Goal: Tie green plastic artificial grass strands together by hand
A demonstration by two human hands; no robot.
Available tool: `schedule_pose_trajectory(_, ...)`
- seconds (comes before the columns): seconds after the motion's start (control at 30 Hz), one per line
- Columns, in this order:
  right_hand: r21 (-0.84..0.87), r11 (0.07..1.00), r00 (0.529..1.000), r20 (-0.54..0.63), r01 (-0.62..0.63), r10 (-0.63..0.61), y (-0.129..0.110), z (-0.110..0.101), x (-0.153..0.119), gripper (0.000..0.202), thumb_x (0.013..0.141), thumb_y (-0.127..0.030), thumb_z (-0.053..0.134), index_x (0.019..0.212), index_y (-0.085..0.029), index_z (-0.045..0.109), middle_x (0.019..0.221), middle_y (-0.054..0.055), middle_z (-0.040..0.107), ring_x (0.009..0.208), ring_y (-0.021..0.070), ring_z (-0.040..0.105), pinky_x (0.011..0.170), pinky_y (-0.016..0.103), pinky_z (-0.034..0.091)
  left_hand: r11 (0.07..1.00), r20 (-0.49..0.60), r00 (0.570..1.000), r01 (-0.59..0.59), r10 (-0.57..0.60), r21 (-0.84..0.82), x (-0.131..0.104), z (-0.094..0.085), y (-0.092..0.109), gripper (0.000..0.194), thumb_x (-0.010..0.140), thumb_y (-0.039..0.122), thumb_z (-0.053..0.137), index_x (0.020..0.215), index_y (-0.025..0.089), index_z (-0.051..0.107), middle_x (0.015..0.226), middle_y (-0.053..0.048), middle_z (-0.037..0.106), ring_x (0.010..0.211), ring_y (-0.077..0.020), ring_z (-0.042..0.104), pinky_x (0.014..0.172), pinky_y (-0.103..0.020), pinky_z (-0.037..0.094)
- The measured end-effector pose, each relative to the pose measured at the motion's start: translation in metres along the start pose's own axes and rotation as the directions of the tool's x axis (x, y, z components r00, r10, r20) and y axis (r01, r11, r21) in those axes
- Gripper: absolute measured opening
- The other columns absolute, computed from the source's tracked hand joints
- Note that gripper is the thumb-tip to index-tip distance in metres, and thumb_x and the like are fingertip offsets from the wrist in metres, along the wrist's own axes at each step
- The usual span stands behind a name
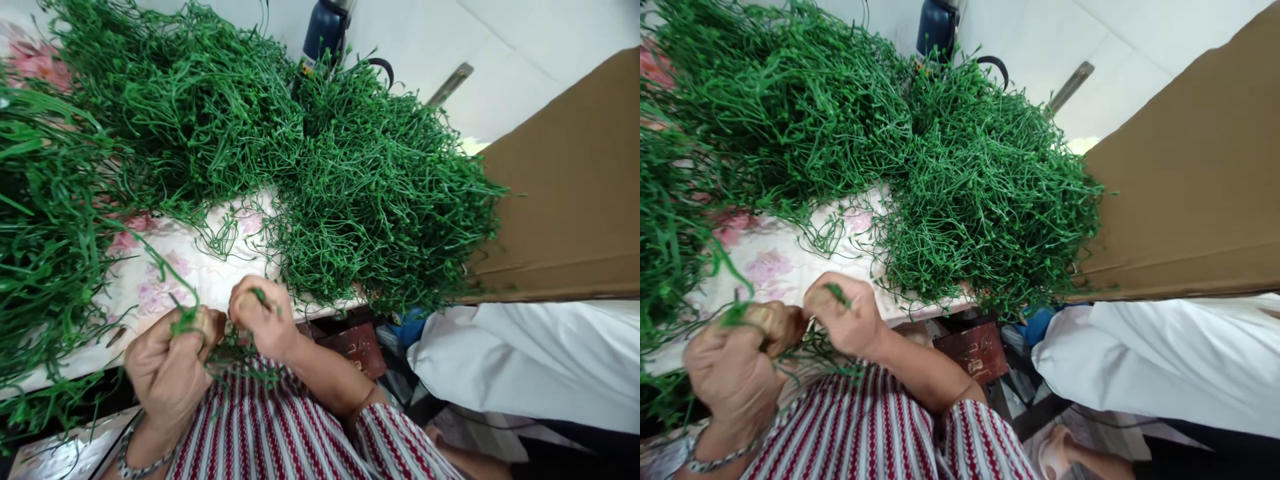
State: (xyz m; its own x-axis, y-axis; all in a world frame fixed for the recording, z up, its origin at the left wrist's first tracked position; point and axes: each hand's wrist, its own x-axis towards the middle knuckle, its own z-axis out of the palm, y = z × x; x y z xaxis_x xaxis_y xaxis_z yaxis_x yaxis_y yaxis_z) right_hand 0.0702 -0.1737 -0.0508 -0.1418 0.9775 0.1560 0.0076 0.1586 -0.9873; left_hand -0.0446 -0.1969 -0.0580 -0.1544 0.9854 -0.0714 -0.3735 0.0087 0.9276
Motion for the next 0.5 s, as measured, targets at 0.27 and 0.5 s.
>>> schedule_pose_trajectory(0.27, -0.99, 0.128, 0.884, -0.009, 0.058, -0.467, -0.051, -0.11, 0.017, 0.024, 0.087, -0.041, 0.048, 0.08, -0.02, 0.058, 0.075, 0.004, 0.059, 0.08, 0.0197, 0.049, 0.084, 0.04, 0.033, 0.984, 0.092, 0.992, 0.095, -0.082, -0.149, 0.019, -0.007, 0.007, 0.02, 0.08, 0.023, 0.054, 0.062, 0.014, 0.055, 0.051, 0.001, 0.047, 0.043, -0.009, 0.041, 0.043, -0.023, 0.031)
schedule_pose_trajectory(0.5, -0.997, -0.07, 0.996, 0.038, 0.032, -0.086, -0.014, -0.138, 0.022, 0.057, 0.085, -0.057, 0.039, 0.127, -0.018, 0.044, 0.108, 0.012, 0.055, 0.095, 0.0275, 0.044, 0.081, 0.042, 0.034, 0.971, 0.148, 0.98, 0.156, -0.131, -0.18, 0.022, -0.001, 0.008, 0.025, 0.084, 0.024, 0.047, 0.062, 0.014, 0.053, 0.045, 0.001, 0.042, 0.04, -0.0086, 0.038, 0.042, -0.023, 0.028)
